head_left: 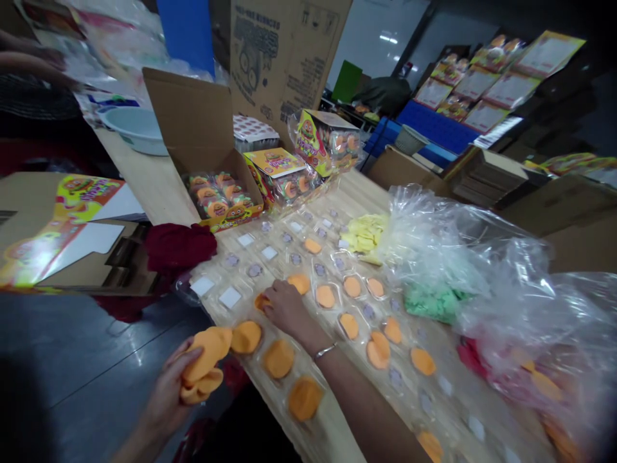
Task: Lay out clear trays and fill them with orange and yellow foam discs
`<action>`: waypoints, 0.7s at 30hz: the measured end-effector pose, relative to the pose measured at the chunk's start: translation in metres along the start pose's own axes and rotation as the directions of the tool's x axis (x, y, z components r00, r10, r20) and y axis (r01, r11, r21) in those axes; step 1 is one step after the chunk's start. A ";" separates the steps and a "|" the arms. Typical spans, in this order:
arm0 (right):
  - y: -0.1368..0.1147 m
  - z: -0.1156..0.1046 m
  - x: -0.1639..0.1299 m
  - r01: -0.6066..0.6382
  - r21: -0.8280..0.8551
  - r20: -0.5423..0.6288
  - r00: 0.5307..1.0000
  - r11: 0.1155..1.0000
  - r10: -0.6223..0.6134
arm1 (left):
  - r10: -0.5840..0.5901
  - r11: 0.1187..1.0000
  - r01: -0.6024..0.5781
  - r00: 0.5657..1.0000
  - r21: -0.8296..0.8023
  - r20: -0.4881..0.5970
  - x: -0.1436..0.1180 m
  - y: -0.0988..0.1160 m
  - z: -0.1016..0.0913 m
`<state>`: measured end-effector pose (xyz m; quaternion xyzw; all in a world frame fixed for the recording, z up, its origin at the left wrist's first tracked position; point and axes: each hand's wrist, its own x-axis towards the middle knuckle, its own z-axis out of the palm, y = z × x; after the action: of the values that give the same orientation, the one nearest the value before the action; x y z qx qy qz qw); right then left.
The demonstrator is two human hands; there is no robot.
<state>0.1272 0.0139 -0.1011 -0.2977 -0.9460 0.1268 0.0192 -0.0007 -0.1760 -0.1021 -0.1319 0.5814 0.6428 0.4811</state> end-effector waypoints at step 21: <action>-0.039 0.010 0.025 0.158 -0.032 -0.336 0.928 0.987 -0.159 | -0.058 0.989 0.061 0.998 -0.133 0.024 0.011 -0.001 0.008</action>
<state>0.0835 -0.0055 -0.1020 -0.2377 -0.9499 0.0701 0.1906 -0.0023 -0.1644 -0.1084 -0.1746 0.5280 0.6669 0.4960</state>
